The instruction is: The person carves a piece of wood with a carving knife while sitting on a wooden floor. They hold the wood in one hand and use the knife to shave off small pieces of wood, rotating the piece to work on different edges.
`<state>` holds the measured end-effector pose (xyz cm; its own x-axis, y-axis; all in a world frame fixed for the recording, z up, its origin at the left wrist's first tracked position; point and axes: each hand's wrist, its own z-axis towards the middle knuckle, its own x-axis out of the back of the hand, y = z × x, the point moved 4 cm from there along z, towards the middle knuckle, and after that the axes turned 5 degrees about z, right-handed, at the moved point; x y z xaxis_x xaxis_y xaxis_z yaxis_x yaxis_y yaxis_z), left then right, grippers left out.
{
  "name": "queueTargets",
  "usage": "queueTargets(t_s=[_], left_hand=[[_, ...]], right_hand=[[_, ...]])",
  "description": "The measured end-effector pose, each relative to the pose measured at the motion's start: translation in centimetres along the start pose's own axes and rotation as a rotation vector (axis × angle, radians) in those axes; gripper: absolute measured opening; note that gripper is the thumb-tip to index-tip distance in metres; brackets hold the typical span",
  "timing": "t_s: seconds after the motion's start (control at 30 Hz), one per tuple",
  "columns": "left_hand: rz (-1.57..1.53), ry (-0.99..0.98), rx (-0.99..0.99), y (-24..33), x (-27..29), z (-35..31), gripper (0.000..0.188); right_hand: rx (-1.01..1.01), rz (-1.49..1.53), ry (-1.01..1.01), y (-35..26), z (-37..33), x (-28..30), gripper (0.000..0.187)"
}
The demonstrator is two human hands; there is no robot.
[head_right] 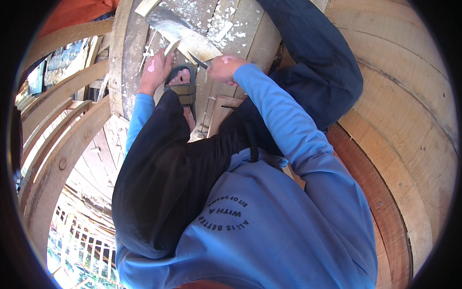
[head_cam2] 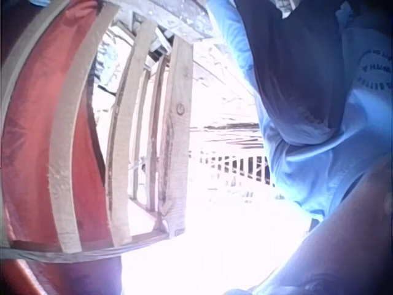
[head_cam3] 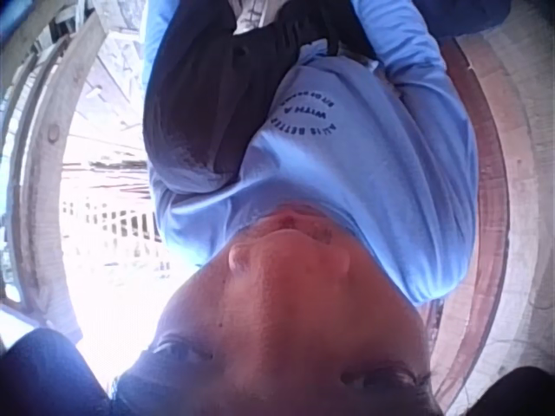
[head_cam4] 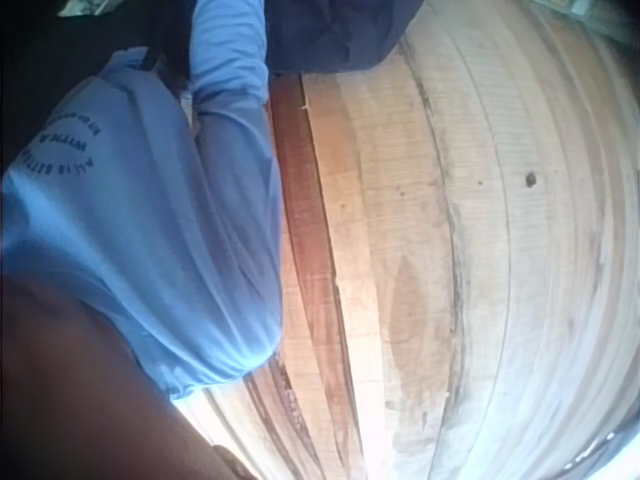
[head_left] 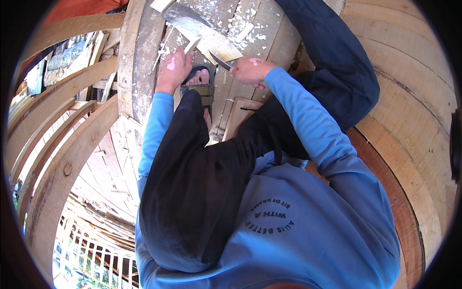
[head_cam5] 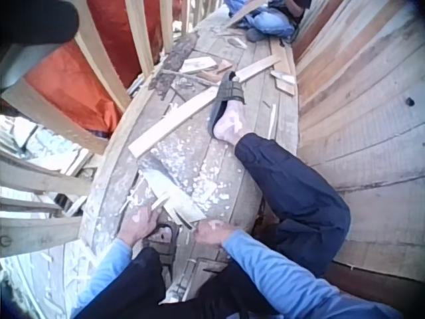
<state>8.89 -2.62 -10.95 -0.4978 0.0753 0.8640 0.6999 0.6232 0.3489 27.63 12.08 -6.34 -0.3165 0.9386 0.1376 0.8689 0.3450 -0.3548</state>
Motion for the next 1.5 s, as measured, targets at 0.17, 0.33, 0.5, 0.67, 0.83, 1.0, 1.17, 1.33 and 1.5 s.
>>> queueTargets(t_s=[0.17,0.33,0.5,0.67,0.83,1.0,1.17,1.33,1.5], left_hand=[[0.022,-0.052,-0.053,-0.8,1.0,0.7,0.041],[-0.033,-0.07,-0.138,0.2,0.8,1.1,0.044],[0.104,-0.078,-0.122,1.4,-0.1,0.5,0.039],[0.045,-0.147,-0.152,1.7,-1.0,0.3,0.034],[-0.024,-0.113,-0.201,1.6,-1.4,0.4,0.027],[-0.048,-0.168,-0.189,1.1,-2.0,0.8,0.028],[0.003,-0.209,-0.078,1.8,-1.8,0.9,0.037],[0.088,-0.327,-0.064,0.6,-3.1,1.7,0.041],[0.106,-0.331,0.017,1.5,-2.3,2.2,0.043]], right_hand=[[-0.013,0.077,0.081,1.3,0.5,0.3,0.051],[-0.056,0.245,0.248,3.7,-0.1,5.6,0.055],[0.001,0.244,0.242,2.0,-0.4,3.4,0.066],[-0.053,0.438,0.251,2.0,1.3,0.0,0.069],[-0.028,0.542,0.215,2.3,2.5,-1.2,0.068],[0.01,0.3,0.141,0.0,1.3,-0.4,0.07],[-0.021,0.267,0.216,-1.2,0.1,-0.6,0.062],[-0.005,0.178,0.247,-1.9,0.0,-1.0,0.057],[-0.011,0.086,0.329,-1.8,2.0,-1.9,0.044]])
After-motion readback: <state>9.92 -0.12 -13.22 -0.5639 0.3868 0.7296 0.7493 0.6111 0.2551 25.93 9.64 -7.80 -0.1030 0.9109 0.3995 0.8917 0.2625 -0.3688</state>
